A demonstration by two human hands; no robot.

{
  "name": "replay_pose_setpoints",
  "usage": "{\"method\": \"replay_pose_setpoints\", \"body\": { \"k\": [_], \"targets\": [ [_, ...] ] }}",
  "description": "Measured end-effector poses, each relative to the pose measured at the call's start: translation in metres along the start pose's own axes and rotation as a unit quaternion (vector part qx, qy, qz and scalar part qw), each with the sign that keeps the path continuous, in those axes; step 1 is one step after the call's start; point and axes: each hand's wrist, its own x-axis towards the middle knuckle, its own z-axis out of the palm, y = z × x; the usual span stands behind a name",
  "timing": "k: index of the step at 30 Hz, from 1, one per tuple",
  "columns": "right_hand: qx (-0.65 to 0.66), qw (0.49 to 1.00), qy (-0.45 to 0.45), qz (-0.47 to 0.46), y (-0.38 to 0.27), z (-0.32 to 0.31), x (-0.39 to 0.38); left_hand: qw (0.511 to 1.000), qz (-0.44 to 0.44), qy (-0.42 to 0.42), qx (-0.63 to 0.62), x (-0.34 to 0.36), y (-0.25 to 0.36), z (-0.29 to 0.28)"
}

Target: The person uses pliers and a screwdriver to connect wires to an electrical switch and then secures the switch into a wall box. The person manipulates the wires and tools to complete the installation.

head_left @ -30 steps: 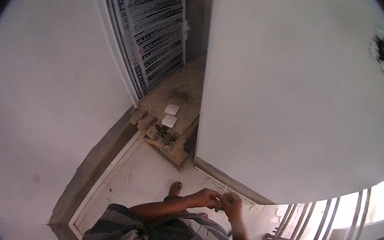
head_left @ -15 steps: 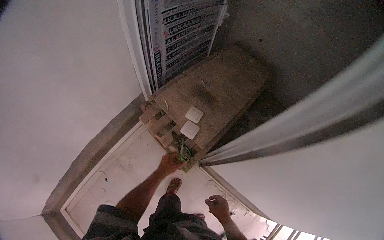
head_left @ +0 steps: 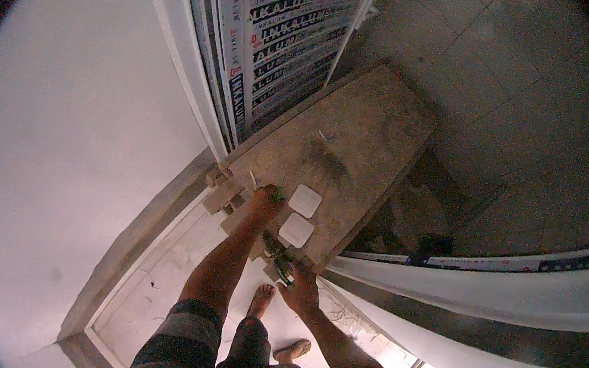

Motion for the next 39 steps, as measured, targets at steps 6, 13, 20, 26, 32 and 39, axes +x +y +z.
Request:
{"method": "replay_pose_setpoints", "body": {
  "k": [6, 13, 20, 26, 32, 39],
  "targets": [
    [-0.086, 0.995, -0.027, -0.048, -0.015, -0.016, 0.023, 0.998, -0.061, -0.005, 0.030, 0.019, -0.026, 0.035],
    [-0.207, 0.977, -0.040, 0.025, -0.015, -0.002, 0.017, 0.995, -0.061, -0.064, 0.036, 0.004, 0.002, 0.024],
    [0.158, 0.974, -0.107, 0.119, -0.033, -0.036, 0.029, 0.998, -0.033, 0.020, 0.056, 0.005, -0.031, 0.038],
    [0.077, 0.980, -0.112, 0.146, 0.008, -0.049, -0.053, 0.995, -0.020, 0.100, 0.020, 0.001, -0.029, 0.035],
    [0.021, 0.979, -0.139, 0.146, 0.137, 0.007, -0.231, 0.990, 0.017, 0.119, -0.068, -0.054, -0.020, 0.003],
    [0.308, 0.889, -0.008, 0.340, 0.205, -0.005, -0.412, 0.939, 0.245, 0.196, 0.139, -0.246, -0.023, -0.001]
  ]
}}
